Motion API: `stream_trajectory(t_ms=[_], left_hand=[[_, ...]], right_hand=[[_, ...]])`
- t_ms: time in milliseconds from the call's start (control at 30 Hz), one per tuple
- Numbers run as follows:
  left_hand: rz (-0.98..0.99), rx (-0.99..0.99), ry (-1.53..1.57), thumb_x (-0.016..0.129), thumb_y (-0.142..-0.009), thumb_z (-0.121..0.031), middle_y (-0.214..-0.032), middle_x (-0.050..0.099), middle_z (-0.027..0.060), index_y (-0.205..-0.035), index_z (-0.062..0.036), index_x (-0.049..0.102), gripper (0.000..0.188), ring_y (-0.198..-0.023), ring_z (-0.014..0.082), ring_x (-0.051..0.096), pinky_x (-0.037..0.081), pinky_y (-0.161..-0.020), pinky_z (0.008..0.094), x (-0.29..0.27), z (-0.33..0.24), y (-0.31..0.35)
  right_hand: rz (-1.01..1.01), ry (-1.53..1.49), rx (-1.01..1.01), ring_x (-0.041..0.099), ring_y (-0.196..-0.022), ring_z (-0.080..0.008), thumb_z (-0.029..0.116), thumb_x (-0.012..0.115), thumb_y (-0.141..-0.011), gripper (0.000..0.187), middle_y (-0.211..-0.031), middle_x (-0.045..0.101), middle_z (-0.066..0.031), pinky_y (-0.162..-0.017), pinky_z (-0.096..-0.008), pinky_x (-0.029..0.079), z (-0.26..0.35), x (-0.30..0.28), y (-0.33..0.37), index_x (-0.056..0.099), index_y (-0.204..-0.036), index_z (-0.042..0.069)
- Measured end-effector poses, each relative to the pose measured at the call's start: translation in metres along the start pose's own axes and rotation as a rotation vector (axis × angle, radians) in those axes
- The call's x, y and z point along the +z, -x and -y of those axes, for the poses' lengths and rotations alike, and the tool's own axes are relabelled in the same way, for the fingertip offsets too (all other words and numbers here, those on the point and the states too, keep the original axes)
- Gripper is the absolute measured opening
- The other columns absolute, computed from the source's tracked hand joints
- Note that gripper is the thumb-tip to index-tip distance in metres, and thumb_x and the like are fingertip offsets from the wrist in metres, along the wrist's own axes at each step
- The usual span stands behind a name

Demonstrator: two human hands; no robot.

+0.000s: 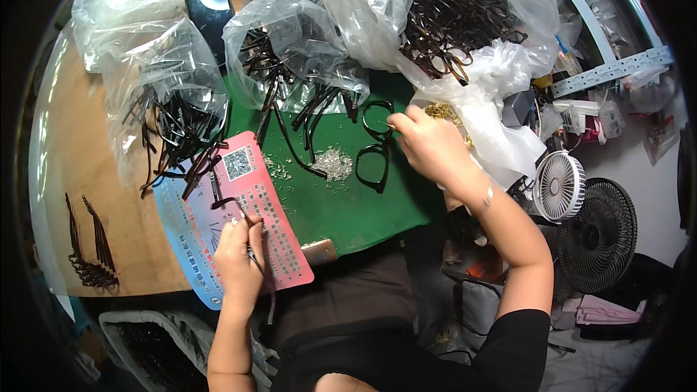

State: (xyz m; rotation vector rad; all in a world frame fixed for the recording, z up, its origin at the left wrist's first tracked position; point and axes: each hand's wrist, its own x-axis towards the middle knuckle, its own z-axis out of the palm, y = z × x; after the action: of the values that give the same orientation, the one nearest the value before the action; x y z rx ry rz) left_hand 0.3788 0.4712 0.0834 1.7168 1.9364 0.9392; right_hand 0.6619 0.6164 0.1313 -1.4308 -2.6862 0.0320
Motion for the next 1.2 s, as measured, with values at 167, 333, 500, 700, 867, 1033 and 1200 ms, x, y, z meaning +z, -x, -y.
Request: stream_trajectory(t_ms=[167, 333, 500, 700, 867, 1033, 1200], left_hand=[[-0.089, 0.067, 0.047, 0.063, -0.083, -0.002, -0.078, 0.062, 0.0120, -0.089, 0.0019, 0.062, 0.007, -0.068, 0.0215, 0.063, 0.050, -0.062, 0.0287, 0.002, 0.007, 0.012], [-0.039, -0.057, 0.125, 0.065, -0.080, 0.000, -0.081, 0.065, 0.0125, -0.090, 0.0027, 0.063, 0.010, -0.068, 0.0214, 0.064, 0.050, -0.063, 0.0278, -0.004, 0.018, 0.015], [-0.042, -0.237, 0.403, 0.062, -0.084, -0.001, -0.081, 0.065, 0.0104, -0.095, 0.0038, 0.062, 0.012, -0.071, 0.0146, 0.064, 0.050, -0.065, 0.0249, 0.004, 0.013, 0.013], [-0.007, -0.377, 0.660, 0.048, -0.094, -0.004, -0.079, 0.057, 0.0055, -0.102, 0.0016, 0.048, 0.010, -0.053, 0.0045, 0.053, 0.042, -0.045, 0.0158, 0.011, -0.017, 0.016], [0.044, -0.407, 0.580, 0.043, -0.095, -0.004, -0.081, 0.057, 0.0076, -0.101, 0.0027, 0.044, 0.009, -0.056, 0.0070, 0.059, 0.050, -0.049, 0.0183, 0.019, -0.012, 0.015], [0.013, -0.348, 0.524, 0.046, -0.094, -0.003, -0.073, 0.057, 0.0059, -0.101, 0.0016, 0.048, 0.008, -0.057, 0.0083, 0.060, 0.050, -0.048, 0.0205, 0.021, -0.012, 0.016], [0.005, -0.328, 0.521, 0.046, -0.094, -0.001, -0.078, 0.056, 0.0064, -0.100, 0.0020, 0.049, 0.008, -0.055, 0.0098, 0.061, 0.051, -0.049, 0.0220, 0.021, -0.012, 0.014]], right_hand=[[-0.122, 0.025, -0.075, 0.060, -0.063, -0.0275, 0.006, 0.059, -0.075, 0.007, -0.078, 0.051, -0.0084, -0.052, -0.0381, 0.049, 0.000, 0.004, 0.004, 0.052, -0.077, 0.006], [0.043, -0.475, -0.116, 0.059, -0.063, -0.0276, 0.013, 0.067, -0.074, 0.012, -0.074, 0.055, -0.0095, -0.054, -0.0358, 0.048, 0.066, -0.046, 0.020, 0.060, -0.080, 0.004], [0.767, -1.094, -0.002, 0.060, -0.061, -0.0323, 0.021, 0.064, -0.081, 0.024, -0.065, 0.060, -0.0173, -0.059, -0.0369, 0.047, 0.112, 0.006, 0.035, 0.060, -0.079, -0.003], [0.812, -1.059, 0.149, 0.063, -0.064, -0.0332, 0.020, 0.065, -0.078, 0.023, -0.067, 0.061, -0.0187, -0.060, -0.0375, 0.048, 0.130, 0.027, 0.030, 0.062, -0.079, -0.002], [0.811, -0.917, -0.034, 0.063, -0.066, -0.0289, 0.027, 0.067, -0.081, 0.027, -0.077, 0.064, -0.0142, -0.060, -0.0359, 0.049, 0.126, 0.035, 0.033, 0.061, -0.087, 0.001], [0.590, -0.897, -0.122, 0.062, -0.066, -0.0351, 0.031, 0.062, -0.083, 0.033, -0.074, 0.062, -0.0182, -0.060, -0.0433, 0.050, 0.113, 0.034, 0.033, 0.058, -0.098, 0.001], [0.327, -0.489, -0.170, 0.060, -0.058, -0.0281, 0.029, 0.063, -0.083, 0.048, -0.077, 0.054, -0.0135, -0.050, -0.0358, 0.050, 0.123, 0.025, 0.011, 0.049, -0.123, 0.006]])
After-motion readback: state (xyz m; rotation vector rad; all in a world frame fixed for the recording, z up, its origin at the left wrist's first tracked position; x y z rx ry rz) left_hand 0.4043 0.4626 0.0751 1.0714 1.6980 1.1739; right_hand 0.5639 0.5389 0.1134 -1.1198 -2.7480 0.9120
